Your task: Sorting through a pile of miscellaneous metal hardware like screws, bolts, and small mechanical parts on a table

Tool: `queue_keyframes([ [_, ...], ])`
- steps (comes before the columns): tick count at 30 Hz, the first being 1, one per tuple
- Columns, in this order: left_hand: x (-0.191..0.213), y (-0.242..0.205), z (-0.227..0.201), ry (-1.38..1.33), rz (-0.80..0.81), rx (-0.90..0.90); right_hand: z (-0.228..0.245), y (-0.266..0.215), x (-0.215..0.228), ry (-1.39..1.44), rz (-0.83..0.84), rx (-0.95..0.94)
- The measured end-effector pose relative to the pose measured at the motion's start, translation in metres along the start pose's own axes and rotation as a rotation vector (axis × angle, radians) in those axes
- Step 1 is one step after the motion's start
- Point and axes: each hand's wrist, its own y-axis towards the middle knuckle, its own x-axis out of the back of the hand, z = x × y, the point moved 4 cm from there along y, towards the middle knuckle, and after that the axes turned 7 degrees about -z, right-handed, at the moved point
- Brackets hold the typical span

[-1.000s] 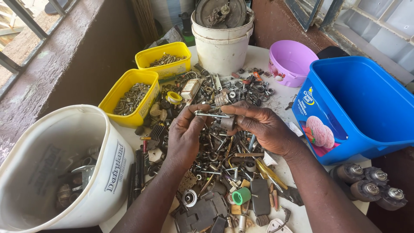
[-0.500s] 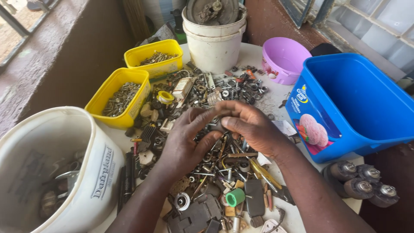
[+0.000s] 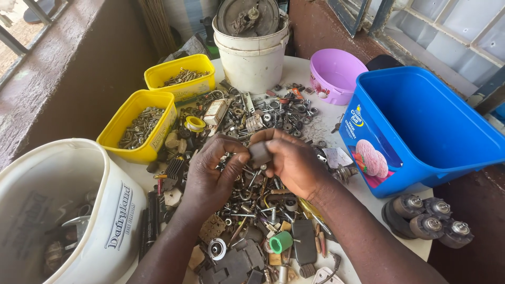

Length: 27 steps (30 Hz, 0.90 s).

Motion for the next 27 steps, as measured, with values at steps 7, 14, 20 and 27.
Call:
queue_keyframes([
  [7, -0.004, -0.003, -0.017, 0.161, -0.120, -0.082, 0.021, -0.001, 0.004, 0.208, -0.148, 0.058],
  [14, -0.017, -0.010, -0.020, 0.273, -0.218, -0.178, 0.017, -0.001, -0.008, 0.222, -0.123, 0.143],
  [20, -0.008, -0.010, -0.008, 0.215, -0.220, 0.097, 0.006, -0.001, -0.022, 0.167, -0.136, 0.225],
  [27, -0.010, -0.012, -0.001, 0.265, -0.223, 0.108, 0.032, -0.023, -0.048, 0.043, -0.037, 0.246],
])
